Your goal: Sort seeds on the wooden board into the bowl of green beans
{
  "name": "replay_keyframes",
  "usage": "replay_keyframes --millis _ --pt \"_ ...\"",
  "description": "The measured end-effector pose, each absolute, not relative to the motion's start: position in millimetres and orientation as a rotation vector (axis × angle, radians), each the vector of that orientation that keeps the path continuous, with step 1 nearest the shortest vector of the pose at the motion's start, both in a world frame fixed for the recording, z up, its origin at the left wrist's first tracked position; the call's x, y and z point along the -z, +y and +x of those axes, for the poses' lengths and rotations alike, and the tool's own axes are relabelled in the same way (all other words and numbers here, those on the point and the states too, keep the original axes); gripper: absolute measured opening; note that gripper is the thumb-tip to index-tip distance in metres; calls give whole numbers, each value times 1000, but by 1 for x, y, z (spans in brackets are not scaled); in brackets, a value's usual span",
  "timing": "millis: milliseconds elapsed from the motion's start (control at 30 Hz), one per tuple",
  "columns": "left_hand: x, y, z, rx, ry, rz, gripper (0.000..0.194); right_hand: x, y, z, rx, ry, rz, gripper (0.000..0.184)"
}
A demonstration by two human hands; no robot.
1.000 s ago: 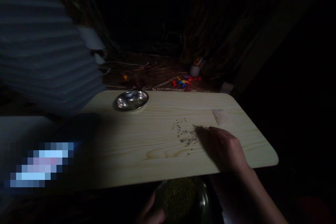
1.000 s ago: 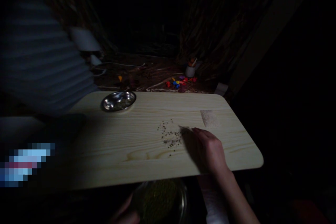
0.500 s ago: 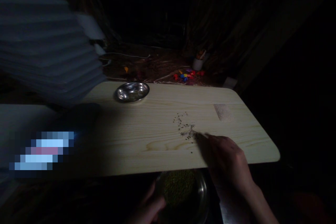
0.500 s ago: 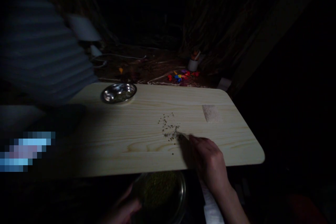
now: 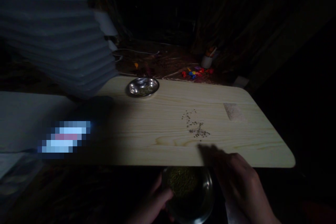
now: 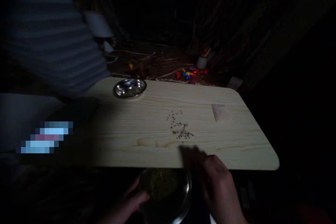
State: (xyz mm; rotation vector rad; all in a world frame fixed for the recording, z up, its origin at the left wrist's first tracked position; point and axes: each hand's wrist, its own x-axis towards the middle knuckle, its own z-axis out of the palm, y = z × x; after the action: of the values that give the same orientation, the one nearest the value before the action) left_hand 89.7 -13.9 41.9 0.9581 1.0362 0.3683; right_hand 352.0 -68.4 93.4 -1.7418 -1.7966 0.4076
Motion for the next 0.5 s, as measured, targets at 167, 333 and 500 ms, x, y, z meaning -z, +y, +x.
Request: replay_keyframes --millis 167,333,500 --pt "-36 -16 84 -333 1120 997 55 -95 -52 360 -275 -1738 -1801 36" --pt "-42 -12 82 -335 1153 1038 55 -100 -59 354 -397 -1811 -1768 23" --pt "-46 -9 85 -363 1073 941 63 -99 -63 359 -334 -1685 -1784 24"
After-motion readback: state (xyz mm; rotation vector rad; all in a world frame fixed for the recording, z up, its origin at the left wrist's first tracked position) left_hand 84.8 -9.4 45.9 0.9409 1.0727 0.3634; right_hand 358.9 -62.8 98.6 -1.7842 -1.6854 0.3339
